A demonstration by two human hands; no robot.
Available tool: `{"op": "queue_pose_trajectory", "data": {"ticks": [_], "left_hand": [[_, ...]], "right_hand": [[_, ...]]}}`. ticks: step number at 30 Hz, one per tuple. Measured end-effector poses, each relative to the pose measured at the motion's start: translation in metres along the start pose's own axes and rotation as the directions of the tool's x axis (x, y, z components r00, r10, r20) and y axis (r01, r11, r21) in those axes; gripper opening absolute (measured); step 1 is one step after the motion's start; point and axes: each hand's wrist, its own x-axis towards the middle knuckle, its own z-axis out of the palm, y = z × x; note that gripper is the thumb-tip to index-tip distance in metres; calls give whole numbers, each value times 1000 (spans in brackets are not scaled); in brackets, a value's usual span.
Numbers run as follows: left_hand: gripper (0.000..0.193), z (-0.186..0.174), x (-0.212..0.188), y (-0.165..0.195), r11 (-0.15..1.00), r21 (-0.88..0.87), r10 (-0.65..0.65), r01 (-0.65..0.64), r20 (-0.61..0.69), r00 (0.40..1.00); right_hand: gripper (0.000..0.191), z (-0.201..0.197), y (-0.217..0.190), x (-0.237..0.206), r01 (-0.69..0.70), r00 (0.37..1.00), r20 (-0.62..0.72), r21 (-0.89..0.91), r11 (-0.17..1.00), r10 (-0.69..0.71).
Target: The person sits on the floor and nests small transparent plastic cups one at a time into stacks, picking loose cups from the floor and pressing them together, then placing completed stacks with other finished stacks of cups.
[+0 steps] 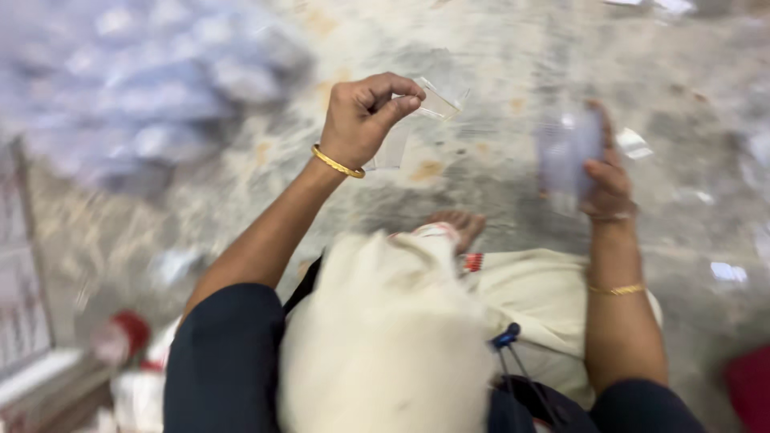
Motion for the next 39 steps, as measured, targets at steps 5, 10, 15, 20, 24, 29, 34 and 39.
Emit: {"op": "queue_pose_trajectory", "data": {"ticks": [5,10,15,20,24,29,34,39], "left_hand": [[10,-87,-130,-31,967,219,-17,130,-453,891],[9,-203,-273,-63,684,581,207,442,-735,646],[7,-267,-387,-85,444,677,284,587,-727,625],[7,-251,-434,-132,255,718,277,647,-696,663],[15,-241,-437,-147,228,693,187,684,-721,667],[29,-250,-396,-113,576,495,227,651,-862,454],[16,-231,-243,-54,983,150,181,-103,-860,477],[16,-106,-69,-8,946,76,303,-316,-559,772]], "right_hand": [[79,-19,6,-12,-21,998,60,2,1000,20],[71,-25,10,-19,-42,995,87,-39,998,45],[66,2,10,-24,-13,998,55,-173,985,23],[72,19,11,-34,56,997,61,-231,971,-43],[73,8,12,-39,68,997,47,-150,986,-62],[81,15,14,-42,94,995,5,-252,963,-96],[82,47,32,-31,8,1000,21,-258,966,-3],[94,74,49,-20,-98,994,9,-394,914,111]]}}
